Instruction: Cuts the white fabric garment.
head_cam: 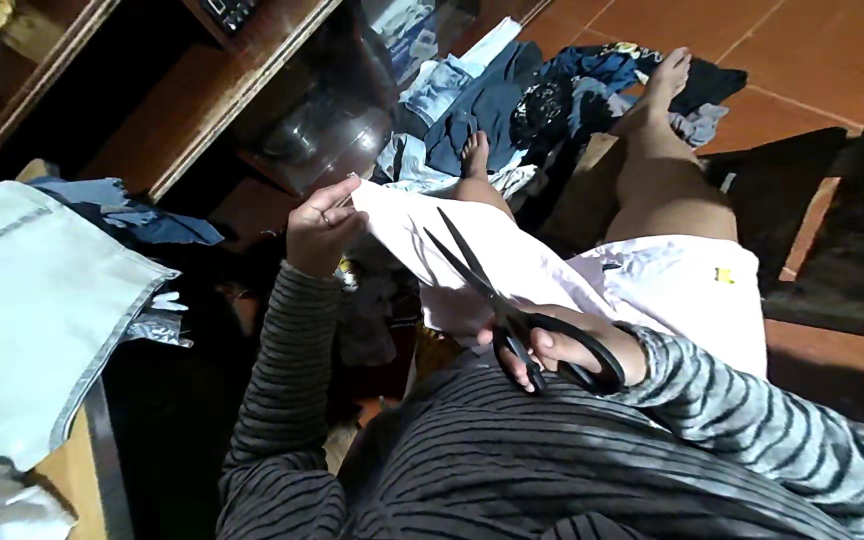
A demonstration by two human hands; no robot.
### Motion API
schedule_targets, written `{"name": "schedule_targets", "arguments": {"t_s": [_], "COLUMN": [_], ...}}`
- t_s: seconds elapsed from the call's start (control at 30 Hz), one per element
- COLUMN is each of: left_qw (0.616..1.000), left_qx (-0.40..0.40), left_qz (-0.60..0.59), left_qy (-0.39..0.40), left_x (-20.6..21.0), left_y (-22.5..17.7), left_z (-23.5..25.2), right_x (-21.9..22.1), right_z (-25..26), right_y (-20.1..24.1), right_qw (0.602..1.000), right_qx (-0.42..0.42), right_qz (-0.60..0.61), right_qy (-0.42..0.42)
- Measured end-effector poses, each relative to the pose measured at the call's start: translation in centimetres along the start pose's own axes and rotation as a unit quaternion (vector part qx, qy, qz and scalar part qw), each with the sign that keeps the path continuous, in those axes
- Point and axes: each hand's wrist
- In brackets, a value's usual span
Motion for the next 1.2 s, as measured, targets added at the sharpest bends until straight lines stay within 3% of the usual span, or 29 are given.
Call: {"name": "schedule_targets", "arguments": {"t_s": [0.17, 0.33, 0.43, 0.53, 0.63, 0.7, 0.77, 0.9, 1.0, 1.13, 1.2], "left_qw": [0.996, 0.990, 0.976, 0.953, 0.942, 0.946, 0.957, 0.923, 0.893, 0.925, 0.957], "left_qx": [0.019, -0.075, -0.134, -0.264, -0.323, -0.314, -0.284, -0.287, -0.309, -0.277, -0.208], "left_qz": [-0.004, 0.007, 0.019, -0.013, -0.064, -0.063, -0.003, 0.156, 0.177, 0.096, 0.073], "left_qy": [0.086, 0.116, 0.170, 0.147, 0.070, 0.043, 0.066, 0.202, 0.276, 0.242, 0.188], "left_x": [-1.5, -2.6, -2.4, -1.3, -0.6, -0.5, -0.9, -2.5, -3.6, -4.7, -4.8], "left_y": [-1.6, -2.5, -1.0, 0.9, 1.5, 1.5, 1.5, 0.5, 0.3, 1.2, 0.9], "left_z": [0.3, 0.9, 0.4, -0.2, -0.8, -1.1, -1.4, -1.5, -1.6, -2.3, -2.8], "right_x": [0.4, 0.7, 1.5, 0.4, -0.7, -1.2, -1.2, -1.0, -0.4, -1.6, -3.2], "right_z": [1.0, 1.7, 1.2, 0.9, 1.0, 0.9, 0.8, 0.6, 0.3, 0.4, 0.6], "right_y": [0.5, 0.4, 1.4, 0.5, -0.5, -1.3, -1.6, -1.5, -0.9, -1.8, -3.0], "right_qw": [0.998, 0.997, 0.997, 0.994, 0.989, 0.984, 0.984, 0.985, 0.987, 0.985, 0.982], "right_qx": [0.021, 0.026, 0.066, 0.063, 0.051, 0.045, 0.036, 0.021, 0.025, 0.011, 0.004], "right_qz": [0.008, 0.018, 0.019, 0.086, 0.122, 0.158, 0.165, 0.158, 0.149, 0.159, 0.163], "right_qy": [0.061, 0.077, 0.027, 0.035, 0.058, 0.063, 0.061, 0.068, 0.046, 0.069, 0.096]}}
Point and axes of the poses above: each hand's wrist, its own z-axis towards the middle knuckle, its own x-axis out of the palm, y = z × x, and after that the axes turned 14 degrees about z, right-handed
